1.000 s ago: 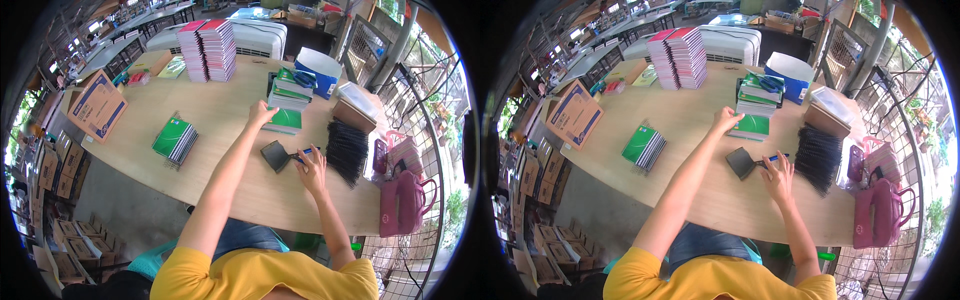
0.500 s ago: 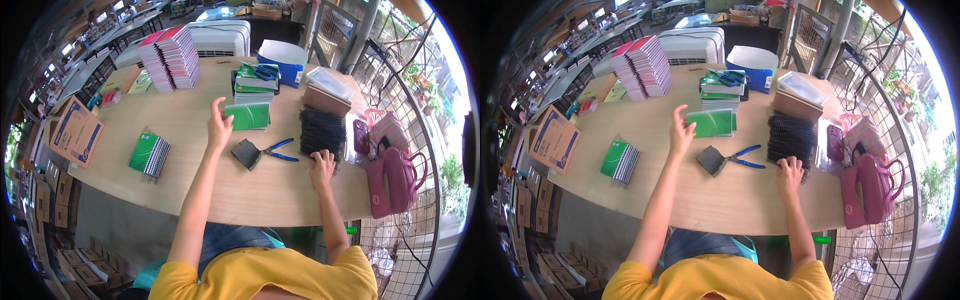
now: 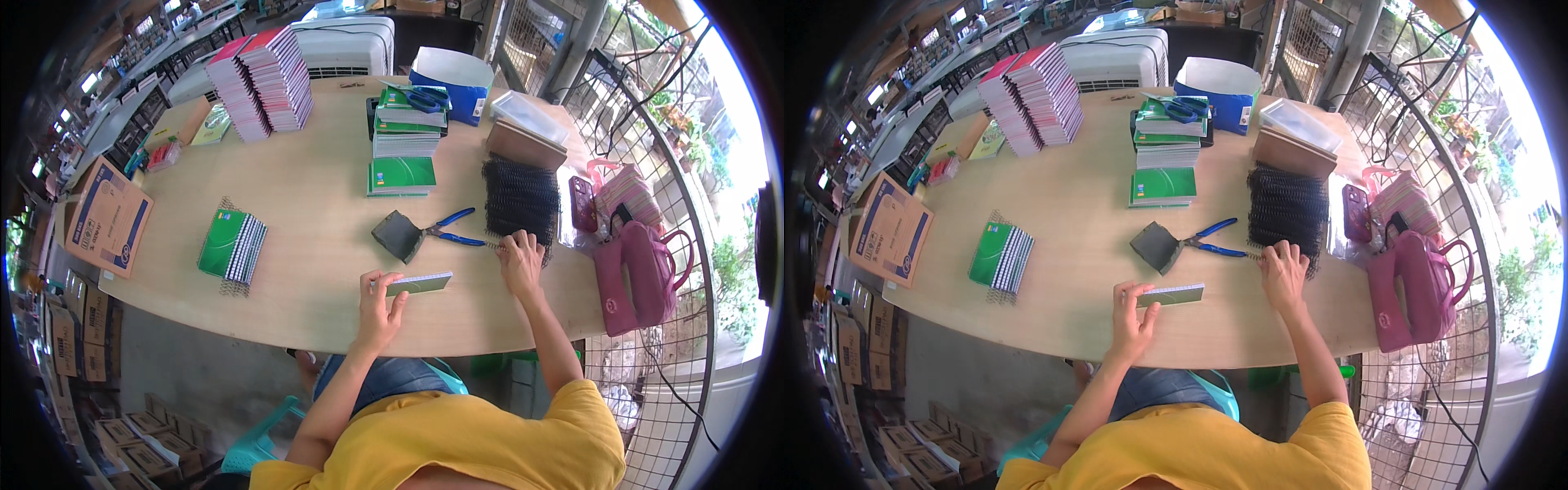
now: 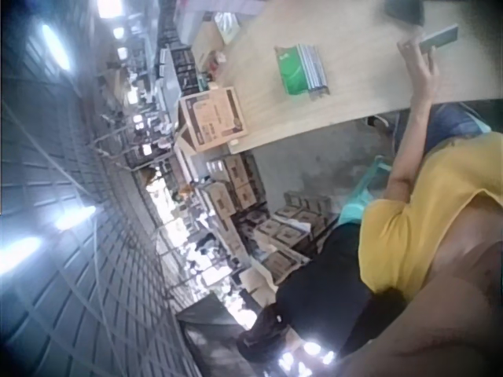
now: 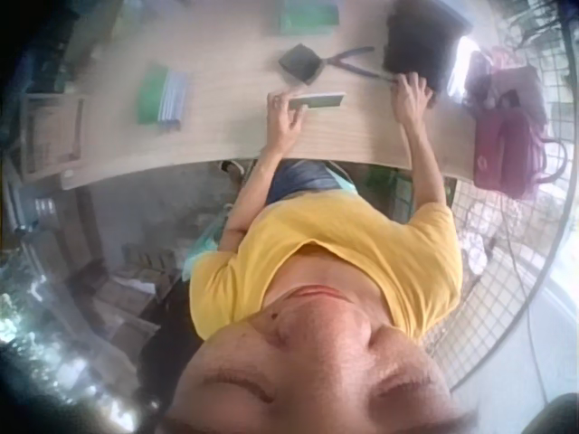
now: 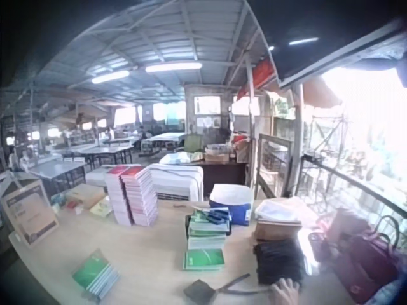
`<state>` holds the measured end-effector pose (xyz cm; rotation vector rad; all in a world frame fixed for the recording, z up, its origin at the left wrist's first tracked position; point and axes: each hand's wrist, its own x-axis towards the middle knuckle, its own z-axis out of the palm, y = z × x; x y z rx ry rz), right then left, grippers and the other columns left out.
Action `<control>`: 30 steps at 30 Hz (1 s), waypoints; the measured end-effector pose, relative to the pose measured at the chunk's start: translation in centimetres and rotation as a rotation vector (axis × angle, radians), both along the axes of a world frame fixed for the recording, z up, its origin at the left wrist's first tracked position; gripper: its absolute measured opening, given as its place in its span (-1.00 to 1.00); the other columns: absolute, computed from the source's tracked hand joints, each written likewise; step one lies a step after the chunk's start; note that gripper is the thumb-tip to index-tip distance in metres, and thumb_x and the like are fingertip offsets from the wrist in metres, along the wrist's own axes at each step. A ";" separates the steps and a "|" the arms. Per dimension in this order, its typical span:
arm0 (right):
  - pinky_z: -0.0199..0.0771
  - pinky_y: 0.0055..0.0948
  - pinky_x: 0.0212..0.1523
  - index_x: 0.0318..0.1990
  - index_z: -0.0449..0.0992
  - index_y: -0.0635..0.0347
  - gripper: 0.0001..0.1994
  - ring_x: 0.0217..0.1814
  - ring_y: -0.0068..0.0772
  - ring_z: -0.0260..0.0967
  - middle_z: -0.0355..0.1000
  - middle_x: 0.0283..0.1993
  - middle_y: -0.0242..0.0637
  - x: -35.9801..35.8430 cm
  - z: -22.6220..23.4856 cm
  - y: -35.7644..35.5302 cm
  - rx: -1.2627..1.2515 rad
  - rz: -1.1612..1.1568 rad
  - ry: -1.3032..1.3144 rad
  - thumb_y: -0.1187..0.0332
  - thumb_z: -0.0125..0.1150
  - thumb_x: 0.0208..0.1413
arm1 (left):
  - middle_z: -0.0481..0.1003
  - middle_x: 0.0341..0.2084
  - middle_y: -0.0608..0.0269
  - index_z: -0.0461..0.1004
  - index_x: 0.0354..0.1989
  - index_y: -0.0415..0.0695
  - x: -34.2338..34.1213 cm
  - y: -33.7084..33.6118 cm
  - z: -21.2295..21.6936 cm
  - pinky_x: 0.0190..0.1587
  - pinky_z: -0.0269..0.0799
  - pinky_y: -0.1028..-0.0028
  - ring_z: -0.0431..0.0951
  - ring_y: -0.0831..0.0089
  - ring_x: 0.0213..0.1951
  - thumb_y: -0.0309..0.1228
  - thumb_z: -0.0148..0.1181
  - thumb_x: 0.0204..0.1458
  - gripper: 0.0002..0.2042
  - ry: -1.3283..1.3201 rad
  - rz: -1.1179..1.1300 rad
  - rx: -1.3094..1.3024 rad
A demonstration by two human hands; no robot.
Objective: The person binds green notebooks by threading a plastic coil spine through the punched holes by hand, then uses shears to trim the excess coil, repeating the process for multiple notebooks.
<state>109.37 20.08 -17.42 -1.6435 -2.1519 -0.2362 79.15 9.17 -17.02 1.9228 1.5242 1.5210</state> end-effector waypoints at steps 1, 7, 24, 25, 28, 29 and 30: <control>0.25 -0.11 -0.07 -0.20 0.54 0.03 -0.80 -0.02 -0.21 0.33 0.38 -0.17 -0.33 0.1 0.1 0.2 0.050 0.031 -0.002 0.40 0.39 0.00 | 0.34 -0.13 0.05 0.46 -0.02 -0.15 0.3 0.1 -0.3 -0.10 0.41 0.24 0.42 0.15 -0.09 -0.47 0.26 0.15 -0.76 -0.025 0.023 0.006; 0.38 -0.27 -0.23 -0.17 0.60 0.07 -0.80 -0.25 -0.23 0.44 0.42 -0.29 -0.32 1.0 3.7 0.6 0.035 0.310 0.092 0.53 0.32 0.03 | 0.34 -0.15 0.03 0.44 -0.09 -0.18 1.1 0.5 -1.6 -0.05 0.40 0.14 0.40 0.09 -0.10 -0.33 0.30 0.16 -0.74 -0.120 0.031 -0.025; 0.48 -0.40 -0.36 -0.19 0.69 0.18 -0.86 -0.34 -0.37 0.49 0.57 -0.30 -0.28 -5.1 5.3 -3.2 -0.499 0.663 0.669 0.55 0.34 0.09 | 0.31 -0.19 0.09 0.44 -0.14 -0.16 1.1 1.0 -1.8 -0.13 0.37 0.24 0.38 0.16 -0.14 -0.31 0.34 0.14 -0.74 -0.095 0.070 0.017; 0.48 -0.40 -0.36 -0.20 0.69 0.20 -0.87 -0.34 -0.36 0.49 0.56 -0.30 -0.28 -5.3 5.4 -3.1 -0.482 0.697 0.665 0.55 0.34 0.09 | 0.31 -0.19 0.09 0.44 -0.14 -0.16 1.1 1.1 -1.8 -0.13 0.37 0.24 0.38 0.16 -0.14 -0.31 0.34 0.14 -0.74 -0.084 0.079 0.029; 0.49 -0.33 -0.37 -0.22 0.66 0.24 -0.90 -0.33 -0.28 0.50 0.54 -0.29 -0.27 -5.4 6.5 -3.6 -0.538 0.660 0.574 0.52 0.34 0.09 | 0.31 -0.20 0.09 0.43 -0.14 -0.15 1.1 1.1 -1.7 -0.14 0.37 0.25 0.38 0.17 -0.15 -0.31 0.35 0.13 -0.74 -0.066 0.098 0.045; 0.49 -0.32 -0.37 -0.21 0.65 0.23 -0.89 -0.33 -0.26 0.50 0.53 -0.29 -0.25 -5.2 6.0 -3.4 -0.485 0.685 0.523 0.50 0.36 0.09 | 0.31 -0.20 0.09 0.43 -0.14 -0.15 1.3 1.0 -1.5 -0.15 0.37 0.25 0.38 0.17 -0.16 -0.31 0.35 0.13 -0.74 -0.072 0.098 0.038; 0.50 -0.31 -0.38 -0.21 0.64 0.22 -0.88 -0.34 -0.24 0.50 0.53 -0.29 -0.24 -4.9 5.1 -3.0 -0.431 0.709 0.472 0.48 0.37 0.08 | 0.31 -0.20 0.09 0.43 -0.14 -0.15 1.4 1.0 -1.4 -0.15 0.37 0.25 0.38 0.17 -0.16 -0.31 0.35 0.14 -0.73 -0.078 0.099 0.031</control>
